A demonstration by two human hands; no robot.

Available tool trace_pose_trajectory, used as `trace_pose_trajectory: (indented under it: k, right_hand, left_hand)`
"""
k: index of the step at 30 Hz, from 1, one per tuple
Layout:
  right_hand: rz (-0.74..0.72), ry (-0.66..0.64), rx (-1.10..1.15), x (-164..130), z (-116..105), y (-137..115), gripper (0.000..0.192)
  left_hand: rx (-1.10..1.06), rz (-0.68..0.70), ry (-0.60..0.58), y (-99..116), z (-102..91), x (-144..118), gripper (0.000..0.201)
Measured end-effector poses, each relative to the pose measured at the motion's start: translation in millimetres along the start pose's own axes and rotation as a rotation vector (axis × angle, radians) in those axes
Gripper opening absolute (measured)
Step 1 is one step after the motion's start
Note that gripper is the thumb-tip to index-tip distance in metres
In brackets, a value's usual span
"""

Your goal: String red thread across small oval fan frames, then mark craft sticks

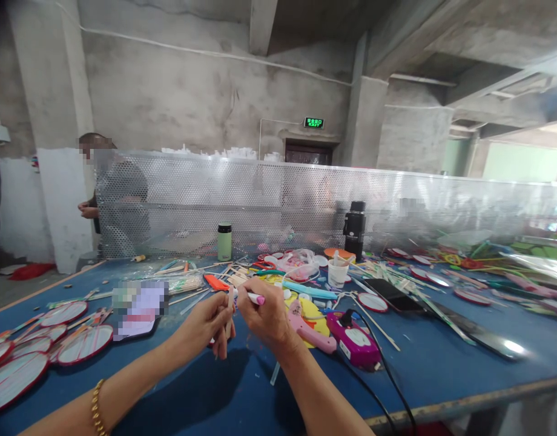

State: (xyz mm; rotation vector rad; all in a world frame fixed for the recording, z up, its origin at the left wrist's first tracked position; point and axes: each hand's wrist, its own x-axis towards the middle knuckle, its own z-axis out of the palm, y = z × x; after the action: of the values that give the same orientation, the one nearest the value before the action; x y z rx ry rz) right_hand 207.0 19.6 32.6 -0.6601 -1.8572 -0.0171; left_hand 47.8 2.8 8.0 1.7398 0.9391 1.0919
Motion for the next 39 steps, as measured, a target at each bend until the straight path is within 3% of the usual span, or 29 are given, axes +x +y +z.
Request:
trace_pose_trajectory:
  k: [16, 39]
  right_hand:
    - [-0.016, -0.05, 0.008, 0.5, 0.3, -2.6, 0.025]
    - [0.012, -0.012, 0.0, 0.2, 0.6, -0.9, 0.027]
  left_hand:
    - [0.009, 0.018, -0.016, -5.1, -1.1, 1.8, 0.035]
    - [0.005, -0.003, -0.011, -3.5, -0.6, 1.6, 0.03]
